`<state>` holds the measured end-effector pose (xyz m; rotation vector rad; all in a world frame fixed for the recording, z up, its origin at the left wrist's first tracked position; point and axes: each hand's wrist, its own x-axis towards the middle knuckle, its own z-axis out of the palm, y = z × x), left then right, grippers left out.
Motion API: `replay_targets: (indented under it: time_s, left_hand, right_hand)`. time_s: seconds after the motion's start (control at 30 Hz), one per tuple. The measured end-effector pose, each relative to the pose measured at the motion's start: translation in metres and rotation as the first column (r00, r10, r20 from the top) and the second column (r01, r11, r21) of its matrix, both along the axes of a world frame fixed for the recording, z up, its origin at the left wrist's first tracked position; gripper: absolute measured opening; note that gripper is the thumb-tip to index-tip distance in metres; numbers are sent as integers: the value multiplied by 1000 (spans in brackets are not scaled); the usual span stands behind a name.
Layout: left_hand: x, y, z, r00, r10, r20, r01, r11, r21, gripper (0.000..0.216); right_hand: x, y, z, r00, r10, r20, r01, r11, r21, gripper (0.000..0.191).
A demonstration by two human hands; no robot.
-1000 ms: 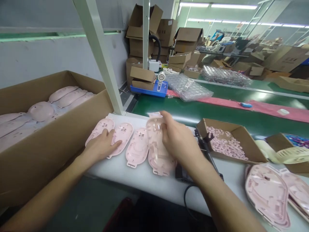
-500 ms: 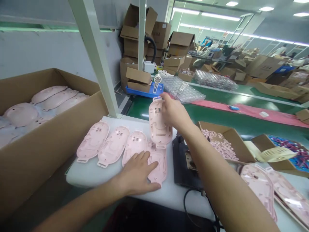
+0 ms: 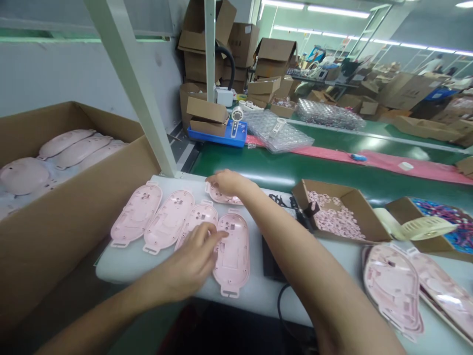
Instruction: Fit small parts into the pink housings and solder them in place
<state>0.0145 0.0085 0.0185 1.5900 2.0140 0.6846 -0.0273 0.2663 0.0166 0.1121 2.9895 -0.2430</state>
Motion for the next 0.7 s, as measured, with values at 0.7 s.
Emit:
replay_targets:
  time_s: [0.7]
  left_hand:
    - [-92, 65, 22, 939, 58, 339, -106, 986, 125, 77]
  right_hand:
    - [87, -50, 37, 939, -159, -306, 25, 917, -398, 19]
